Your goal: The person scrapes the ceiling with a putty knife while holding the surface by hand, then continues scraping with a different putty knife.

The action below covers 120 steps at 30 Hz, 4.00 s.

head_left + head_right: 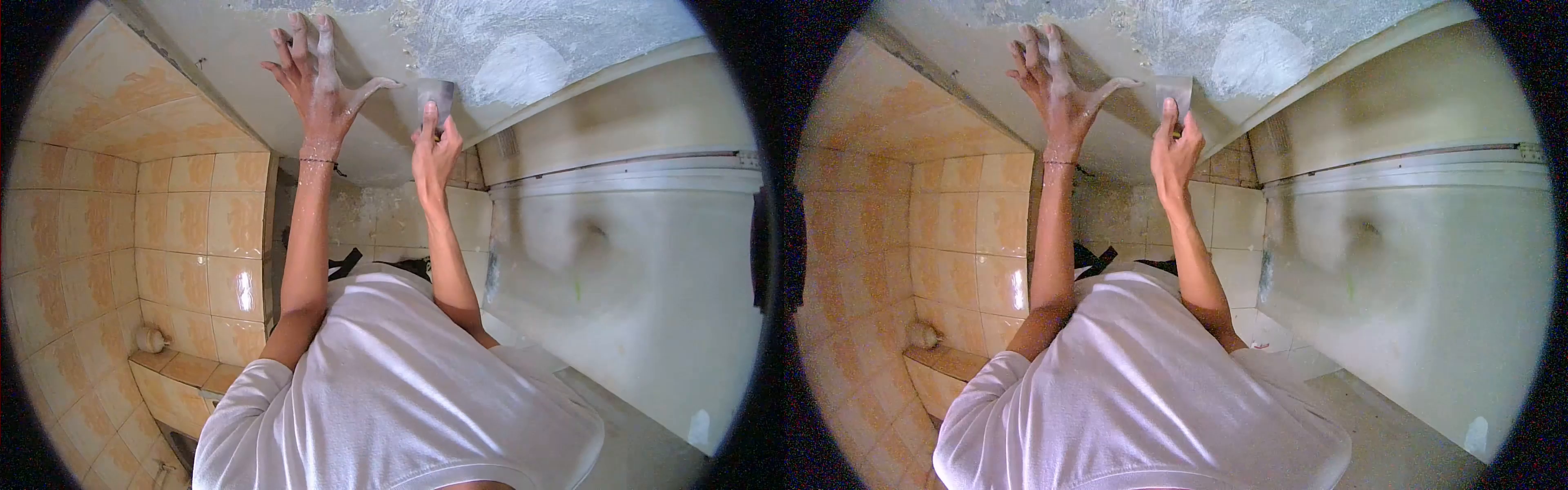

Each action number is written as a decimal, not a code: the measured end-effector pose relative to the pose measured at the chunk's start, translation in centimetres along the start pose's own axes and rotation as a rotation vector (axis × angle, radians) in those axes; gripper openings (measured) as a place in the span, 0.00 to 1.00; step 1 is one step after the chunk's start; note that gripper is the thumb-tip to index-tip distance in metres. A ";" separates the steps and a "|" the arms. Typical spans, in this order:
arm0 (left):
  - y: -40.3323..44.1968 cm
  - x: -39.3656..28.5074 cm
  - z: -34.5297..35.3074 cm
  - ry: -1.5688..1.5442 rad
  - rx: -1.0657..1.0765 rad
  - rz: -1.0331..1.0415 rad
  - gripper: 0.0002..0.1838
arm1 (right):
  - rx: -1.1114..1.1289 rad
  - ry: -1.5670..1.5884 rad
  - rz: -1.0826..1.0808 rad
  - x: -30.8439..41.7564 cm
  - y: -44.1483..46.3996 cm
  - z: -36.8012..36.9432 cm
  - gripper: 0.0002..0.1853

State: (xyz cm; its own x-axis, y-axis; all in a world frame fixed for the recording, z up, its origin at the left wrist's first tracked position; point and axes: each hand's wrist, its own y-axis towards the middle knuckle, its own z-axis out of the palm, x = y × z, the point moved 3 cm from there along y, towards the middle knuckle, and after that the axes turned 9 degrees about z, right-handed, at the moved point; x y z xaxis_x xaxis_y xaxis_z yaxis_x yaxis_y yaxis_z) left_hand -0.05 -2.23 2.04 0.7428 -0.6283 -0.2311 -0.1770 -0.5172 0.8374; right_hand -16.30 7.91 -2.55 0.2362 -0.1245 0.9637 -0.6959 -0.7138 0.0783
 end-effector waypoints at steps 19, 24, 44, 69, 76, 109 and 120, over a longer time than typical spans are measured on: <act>0.0 0.5 0.2 -0.161 -0.053 -0.010 0.67 | 0.029 -0.037 -0.080 3.6 -1.6 0.4 0.28; -0.3 0.1 0.0 -0.165 -0.043 -0.013 0.66 | 0.042 -0.071 -0.115 5.1 -1.3 0.3 0.28; 0.0 0.1 0.0 -0.042 -0.020 0.008 0.73 | 0.068 -0.023 0.001 2.1 -0.9 0.8 0.33; 0.1 -0.4 -0.1 -0.021 -0.041 0.012 0.74 | 0.004 -0.011 -0.070 1.0 0.7 0.8 0.34; 0.1 0.3 0.2 -0.080 -0.067 0.030 0.72 | 0.043 0.024 -0.009 0.7 0.8 0.6 0.34; 0.2 -0.1 -0.4 -0.122 -0.043 -0.032 0.67 | 0.560 0.975 0.486 1.6 -5.1 -6.9 0.25; 0.1 -0.1 -0.6 -0.075 -0.003 -0.006 0.69 | 0.234 -0.363 -0.370 8.1 -5.8 -12.2 0.18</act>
State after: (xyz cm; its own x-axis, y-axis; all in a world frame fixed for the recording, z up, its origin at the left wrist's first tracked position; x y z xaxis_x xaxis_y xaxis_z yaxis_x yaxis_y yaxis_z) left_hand 0.22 -1.84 2.43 0.6937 -0.6669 -0.2721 -0.1707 -0.5192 0.8374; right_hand -18.58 19.49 7.96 0.6823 -0.0365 0.7302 -0.3637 -0.8833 0.2957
